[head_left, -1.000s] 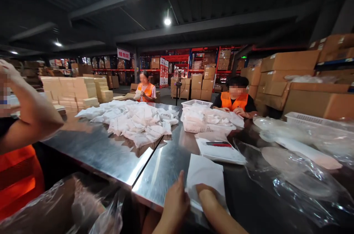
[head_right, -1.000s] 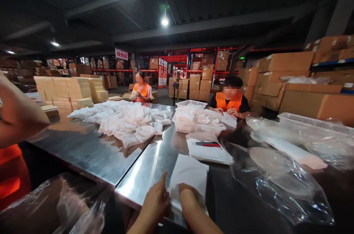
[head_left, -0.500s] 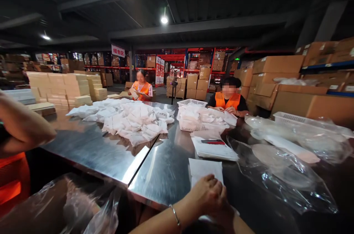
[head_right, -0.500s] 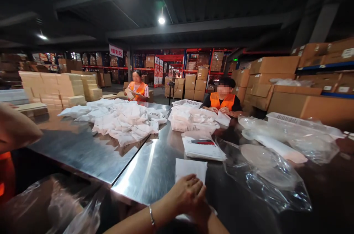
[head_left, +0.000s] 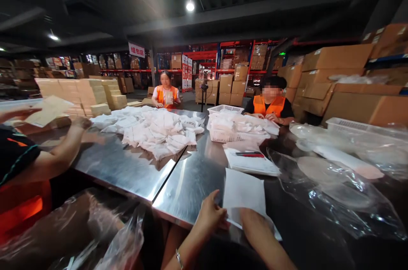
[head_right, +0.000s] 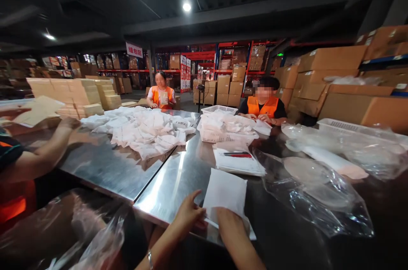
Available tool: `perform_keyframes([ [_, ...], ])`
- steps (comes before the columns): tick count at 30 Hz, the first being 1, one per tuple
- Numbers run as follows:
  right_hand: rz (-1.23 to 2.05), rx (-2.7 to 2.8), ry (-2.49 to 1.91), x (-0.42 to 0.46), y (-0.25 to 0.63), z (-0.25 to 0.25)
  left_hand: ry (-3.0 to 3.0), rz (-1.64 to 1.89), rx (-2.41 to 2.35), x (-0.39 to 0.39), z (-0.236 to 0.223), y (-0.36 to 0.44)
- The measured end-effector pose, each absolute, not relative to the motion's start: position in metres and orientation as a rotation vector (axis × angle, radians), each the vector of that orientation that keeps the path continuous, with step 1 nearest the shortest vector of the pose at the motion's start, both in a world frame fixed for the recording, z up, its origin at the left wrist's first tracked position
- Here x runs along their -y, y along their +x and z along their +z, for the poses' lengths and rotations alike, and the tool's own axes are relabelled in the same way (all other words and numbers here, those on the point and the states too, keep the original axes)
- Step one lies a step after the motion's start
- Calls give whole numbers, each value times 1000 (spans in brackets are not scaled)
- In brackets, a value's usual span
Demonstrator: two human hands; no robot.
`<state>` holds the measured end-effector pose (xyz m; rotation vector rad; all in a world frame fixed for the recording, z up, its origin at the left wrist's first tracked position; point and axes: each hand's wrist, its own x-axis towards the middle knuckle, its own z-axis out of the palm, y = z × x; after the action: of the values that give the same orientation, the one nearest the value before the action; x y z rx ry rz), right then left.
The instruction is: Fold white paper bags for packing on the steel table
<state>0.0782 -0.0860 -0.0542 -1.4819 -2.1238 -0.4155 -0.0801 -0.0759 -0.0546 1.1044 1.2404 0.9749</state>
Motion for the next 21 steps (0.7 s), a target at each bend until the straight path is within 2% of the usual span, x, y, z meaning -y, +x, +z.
perform_keyframes([
  [6,-498,2060,-1150,116,51,-50,905,970,-1142,73,-45,-80],
  [12,-514,1957,-1107,122,43,-44,875,935,-1130,77,-37,-80],
  [21,-621,1986,-1009,121,46,-61,921,977,-1163,80,-31,-76],
])
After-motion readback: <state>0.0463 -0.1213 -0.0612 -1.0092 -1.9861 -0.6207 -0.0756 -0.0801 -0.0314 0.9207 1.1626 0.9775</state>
